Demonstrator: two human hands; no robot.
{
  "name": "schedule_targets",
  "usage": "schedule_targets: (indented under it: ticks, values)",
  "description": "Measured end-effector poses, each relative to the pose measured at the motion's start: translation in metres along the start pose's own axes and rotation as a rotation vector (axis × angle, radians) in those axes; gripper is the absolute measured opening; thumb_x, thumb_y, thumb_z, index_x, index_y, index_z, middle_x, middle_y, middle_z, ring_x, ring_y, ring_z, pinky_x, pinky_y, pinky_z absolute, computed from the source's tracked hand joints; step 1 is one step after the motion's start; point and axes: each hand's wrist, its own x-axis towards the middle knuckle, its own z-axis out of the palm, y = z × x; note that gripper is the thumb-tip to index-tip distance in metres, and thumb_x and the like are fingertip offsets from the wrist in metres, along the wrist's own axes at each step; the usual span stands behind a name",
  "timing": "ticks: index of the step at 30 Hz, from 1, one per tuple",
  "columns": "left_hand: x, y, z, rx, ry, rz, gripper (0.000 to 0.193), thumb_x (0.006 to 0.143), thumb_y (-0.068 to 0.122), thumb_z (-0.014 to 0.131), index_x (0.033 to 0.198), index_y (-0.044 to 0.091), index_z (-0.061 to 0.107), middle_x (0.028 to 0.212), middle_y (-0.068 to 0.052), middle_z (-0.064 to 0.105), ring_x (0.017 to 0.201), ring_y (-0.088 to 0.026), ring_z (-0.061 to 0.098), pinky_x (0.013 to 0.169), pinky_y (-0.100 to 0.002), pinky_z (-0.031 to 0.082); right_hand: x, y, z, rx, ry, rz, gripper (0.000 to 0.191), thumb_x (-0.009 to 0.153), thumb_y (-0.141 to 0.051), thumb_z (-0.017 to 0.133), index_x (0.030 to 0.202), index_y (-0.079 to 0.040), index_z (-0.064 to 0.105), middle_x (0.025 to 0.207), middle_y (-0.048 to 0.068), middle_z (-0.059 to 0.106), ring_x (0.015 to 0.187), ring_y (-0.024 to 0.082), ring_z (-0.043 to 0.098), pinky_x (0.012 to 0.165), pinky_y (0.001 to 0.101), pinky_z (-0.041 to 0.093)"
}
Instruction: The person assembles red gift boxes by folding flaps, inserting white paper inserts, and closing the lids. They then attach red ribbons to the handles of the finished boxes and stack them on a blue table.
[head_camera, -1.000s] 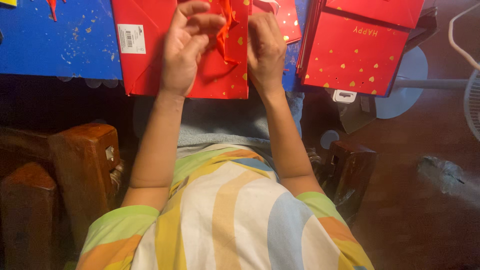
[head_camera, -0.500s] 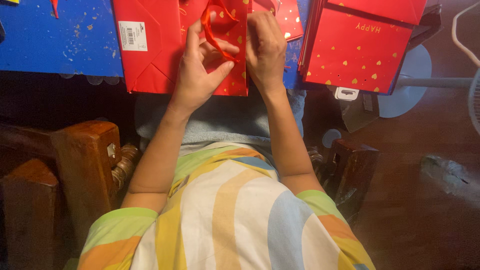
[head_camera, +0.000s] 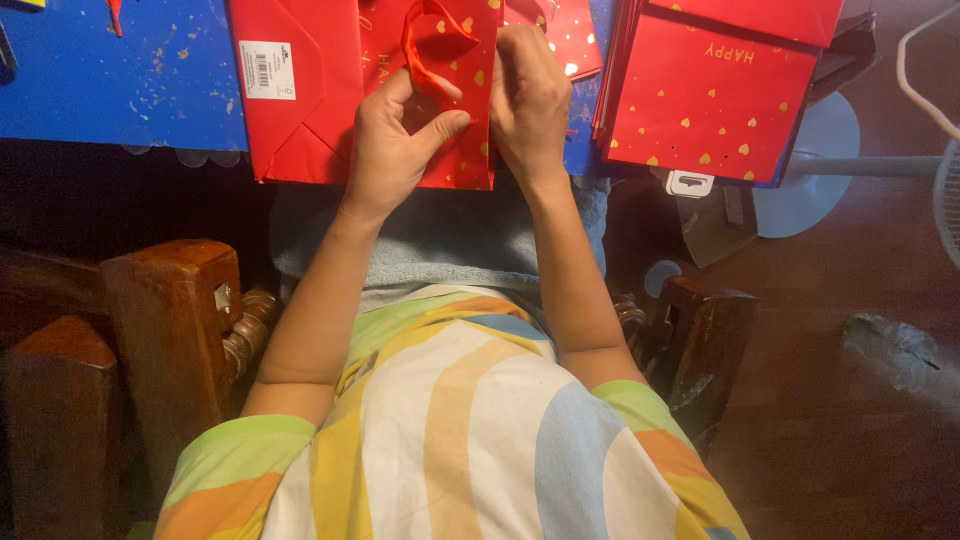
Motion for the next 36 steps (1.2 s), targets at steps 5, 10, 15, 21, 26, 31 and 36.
schedule_targets:
  ticks: [5,10,15,21,26,31,36]
  values:
    - [0.004,-0.001,-0.011,-0.208,-0.034,-0.01,0.014,0.102,0.012,0.077,0.111,0.004,0.069,0.104,0.003,0.067,0.103,-0.008,0.061,0.099,-0.025,0.05,-0.001,0.002,0.001,0.106,0.036,0.175,0.003,0.103,-0.003,0.061,0.105,-0.002,0.064,0.08,0.007,0.065,0.064,0.016,0.063,0.059,0.0319,0.048]
    - [0.008,0.005,-0.023,-0.397,-0.047,-0.087,0.021,0.103,0.028,0.069,0.109,0.008,0.071,0.11,-0.002,0.072,0.116,-0.01,0.062,0.11,-0.027,0.048,-0.004,0.006,0.0,0.256,0.013,0.295,0.01,0.107,-0.008,0.057,0.105,-0.003,0.065,0.071,0.001,0.063,0.057,0.005,0.06,0.052,0.0242,0.045]
    - [0.017,0.008,-0.023,-0.383,-0.074,-0.171,0.024,0.106,0.028,0.067,0.11,0.005,0.071,0.102,-0.004,0.073,0.093,-0.01,0.065,0.086,-0.024,0.046,-0.007,0.015,0.002,0.252,0.084,0.131,0.012,0.113,-0.012,0.053,0.11,-0.004,0.061,0.084,0.004,0.07,0.075,0.007,0.066,0.066,0.0249,0.051]
    - [0.023,0.009,-0.016,-0.257,-0.074,-0.161,0.029,0.109,0.03,0.064,0.111,0.003,0.074,0.092,0.001,0.069,0.083,-0.005,0.06,0.081,-0.021,0.046,-0.014,0.027,0.004,0.372,0.125,0.27,0.014,0.115,-0.016,0.05,0.112,-0.005,0.058,0.081,0.002,0.069,0.066,0.007,0.058,0.059,0.024,0.044]
    - [0.023,0.007,-0.013,-0.199,-0.093,-0.137,0.029,0.111,0.03,0.064,0.1,0.003,0.069,0.086,0.0,0.068,0.077,-0.006,0.063,0.077,-0.022,0.05,-0.019,0.036,0.001,0.652,0.121,0.285,0.016,0.116,-0.02,0.046,0.114,-0.007,0.054,0.083,0.005,0.069,0.064,0.01,0.06,0.058,0.0245,0.045]
    - [0.021,0.008,-0.011,-0.1,-0.094,-0.152,0.033,0.113,0.03,0.06,0.096,0.003,0.068,0.081,0.0,0.069,0.074,-0.004,0.06,0.073,-0.021,0.048,-0.02,0.041,-0.003,0.929,0.176,0.327,0.015,0.119,-0.02,0.046,0.122,-0.006,0.049,0.106,0.017,0.073,0.081,0.019,0.068,0.08,0.0302,0.057]
    - [0.02,0.01,-0.008,-0.063,-0.074,-0.196,0.028,0.11,0.023,0.059,0.113,0.001,0.074,0.08,-0.001,0.069,0.069,-0.003,0.055,0.064,-0.02,0.042,-0.019,0.038,-0.007,1.057,0.214,0.353,0.017,0.116,-0.022,0.041,0.121,-0.007,0.045,0.108,0.02,0.074,0.098,0.03,0.076,0.092,0.0422,0.063]
